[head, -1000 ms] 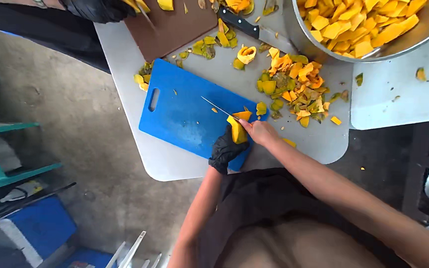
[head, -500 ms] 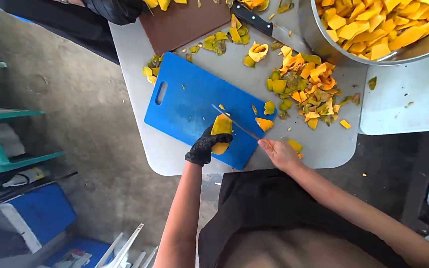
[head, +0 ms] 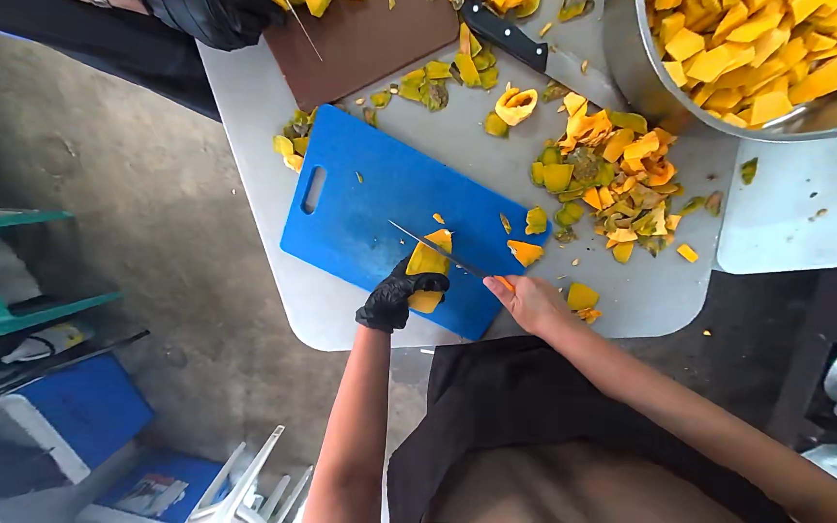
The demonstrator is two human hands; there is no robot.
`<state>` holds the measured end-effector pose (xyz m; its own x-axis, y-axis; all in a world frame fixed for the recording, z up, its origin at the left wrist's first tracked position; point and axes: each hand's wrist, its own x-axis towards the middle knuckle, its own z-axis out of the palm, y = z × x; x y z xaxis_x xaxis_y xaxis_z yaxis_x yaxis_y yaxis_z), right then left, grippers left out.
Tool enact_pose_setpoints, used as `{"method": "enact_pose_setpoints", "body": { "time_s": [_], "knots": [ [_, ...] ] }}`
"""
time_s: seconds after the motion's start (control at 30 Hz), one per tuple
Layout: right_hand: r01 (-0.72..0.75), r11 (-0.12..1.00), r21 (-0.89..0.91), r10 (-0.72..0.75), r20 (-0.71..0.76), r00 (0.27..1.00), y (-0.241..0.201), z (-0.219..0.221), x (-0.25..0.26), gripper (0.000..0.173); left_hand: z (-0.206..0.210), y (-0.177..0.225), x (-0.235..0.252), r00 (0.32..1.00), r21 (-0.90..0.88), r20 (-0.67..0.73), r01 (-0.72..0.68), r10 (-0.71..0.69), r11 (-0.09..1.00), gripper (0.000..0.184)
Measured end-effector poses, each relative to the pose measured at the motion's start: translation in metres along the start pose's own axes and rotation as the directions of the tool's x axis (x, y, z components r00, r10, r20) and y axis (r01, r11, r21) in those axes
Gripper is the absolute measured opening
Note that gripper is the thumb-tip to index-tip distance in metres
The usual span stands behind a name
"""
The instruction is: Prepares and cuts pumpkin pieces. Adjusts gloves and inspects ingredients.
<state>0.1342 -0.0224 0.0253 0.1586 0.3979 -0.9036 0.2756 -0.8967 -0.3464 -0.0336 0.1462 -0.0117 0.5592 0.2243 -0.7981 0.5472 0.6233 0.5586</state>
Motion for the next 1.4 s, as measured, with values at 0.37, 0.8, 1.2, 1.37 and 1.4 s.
{"method": "enact_pose_setpoints", "body": {
  "time_s": [0.37,0.8,1.2,1.37,1.4],
  "knots": [
    [-0.089,0.996,-0.029,0.088,-0.024,0.996,-0.005,-0.003,-0.013,0.067,0.022,-0.001,0.001,1.0,0.095,-0.024,-0.001,0.003,0.995,0.062],
    [-0.058,0.968,0.244,0.093,-0.136,0.986,0.031,0.004,0.037,0.072,-0.032,-0.055,0.02,0.97,-0.383,0.235,0.037,0.058,0.923,0.067],
    [0.306,0.936,-0.171,-0.344,-0.277,0.897,0.039,0.028,-0.006,0.046,0.035,-0.05,-0.014,0.856,0.478,-0.413,-0.088,0.312,0.874,0.079],
    [0.177,0.935,-0.309,-0.251,-0.221,0.942,0.027,0.024,-0.009,0.046,0.047,-0.064,0.002,0.71,0.752,-0.417,-0.081,0.567,0.654,0.065],
    [0.153,0.939,-0.308,-0.225,-0.214,0.951,0.025,0.023,-0.007,0.045,0.046,-0.071,0.007,0.677,0.747,-0.413,-0.13,0.609,0.651,0.065]
  ]
}}
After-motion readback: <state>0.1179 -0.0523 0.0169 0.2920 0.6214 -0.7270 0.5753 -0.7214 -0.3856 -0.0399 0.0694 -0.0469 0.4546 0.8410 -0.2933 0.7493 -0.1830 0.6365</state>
